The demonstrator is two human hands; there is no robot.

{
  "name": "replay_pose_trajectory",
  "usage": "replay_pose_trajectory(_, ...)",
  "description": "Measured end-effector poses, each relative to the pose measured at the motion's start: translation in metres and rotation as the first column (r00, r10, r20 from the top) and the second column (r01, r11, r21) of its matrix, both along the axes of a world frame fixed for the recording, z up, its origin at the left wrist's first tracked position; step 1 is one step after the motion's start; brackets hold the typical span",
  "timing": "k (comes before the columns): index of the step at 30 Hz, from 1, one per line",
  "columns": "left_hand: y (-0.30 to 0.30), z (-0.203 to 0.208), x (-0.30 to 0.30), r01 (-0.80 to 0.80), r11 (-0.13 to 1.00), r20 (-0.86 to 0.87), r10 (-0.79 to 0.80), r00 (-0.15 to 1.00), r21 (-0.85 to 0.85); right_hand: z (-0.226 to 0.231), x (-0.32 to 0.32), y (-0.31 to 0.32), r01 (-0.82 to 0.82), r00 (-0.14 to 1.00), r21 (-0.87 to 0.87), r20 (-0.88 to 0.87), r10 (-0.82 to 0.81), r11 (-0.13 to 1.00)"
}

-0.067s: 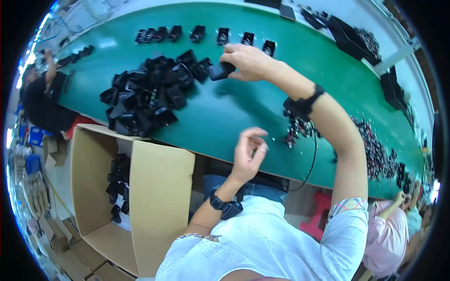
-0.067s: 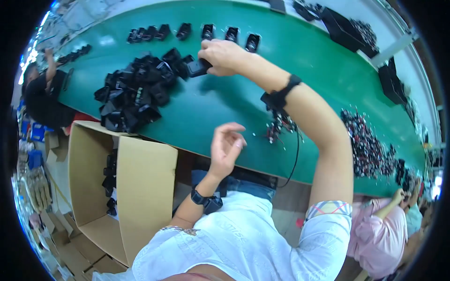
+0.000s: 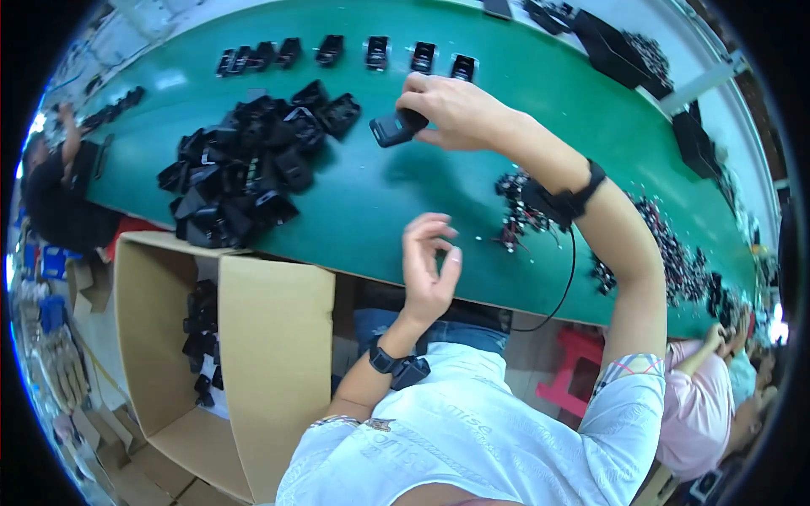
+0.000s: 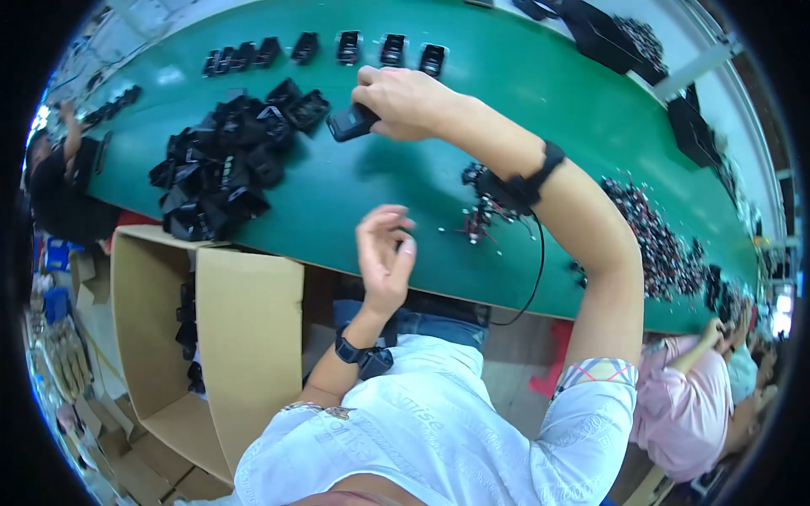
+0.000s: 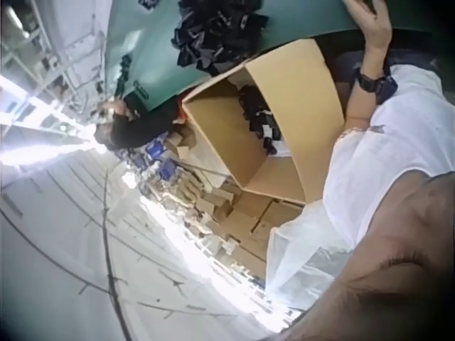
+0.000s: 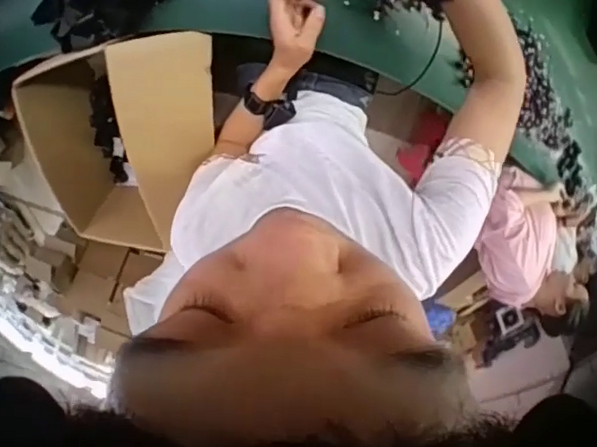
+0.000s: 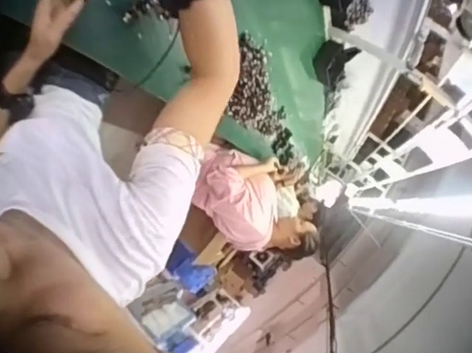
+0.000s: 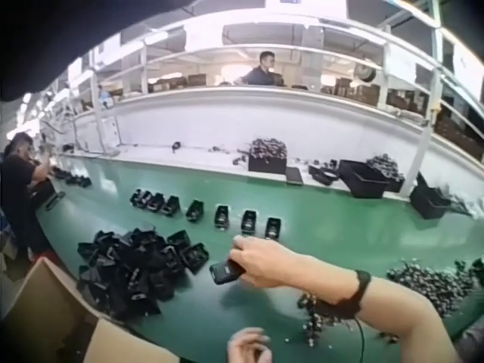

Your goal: The person picks up a black plastic housing and a wire assembly, inserts the wire assembly into the housing by hand, and places the completed unit onto the green workbench.

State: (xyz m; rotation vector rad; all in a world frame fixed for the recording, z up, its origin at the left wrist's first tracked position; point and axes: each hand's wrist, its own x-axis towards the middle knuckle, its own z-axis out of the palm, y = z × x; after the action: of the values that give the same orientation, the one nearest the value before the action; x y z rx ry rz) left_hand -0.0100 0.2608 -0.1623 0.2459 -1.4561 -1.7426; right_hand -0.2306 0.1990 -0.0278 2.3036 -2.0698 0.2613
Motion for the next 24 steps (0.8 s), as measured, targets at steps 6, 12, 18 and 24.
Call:
replay_pose_trajectory(6,0.002,0.002,-0.007,-0.364,0.841,-0.028,0.386,0.922,-0.399,0.018,0.053,0.129,0.160,0.986,0.285,0.007,-0.169,0.945)
replay_pose_trajectory(12,0.000,0.014,-0.008,-0.042,0.875,0.110,0.108,0.988,-0.482,0.005,0.064,0.175,0.146,0.930,0.106,0.324,-0.173,0.984)
replay_pose_trajectory(18,-0.002,0.003,-0.002,0.049,0.996,0.135,-0.038,0.990,-0.073,-0.029,0.034,0.222,0.577,0.678,0.014,0.549,-0.488,0.817)
replay_pose_trajectory(24,-0.008,0.015,-0.001,0.164,0.954,0.124,-0.200,0.972,0.253,-0.061,0.050,0.215,0.570,0.785,0.029,0.274,-0.555,0.821)
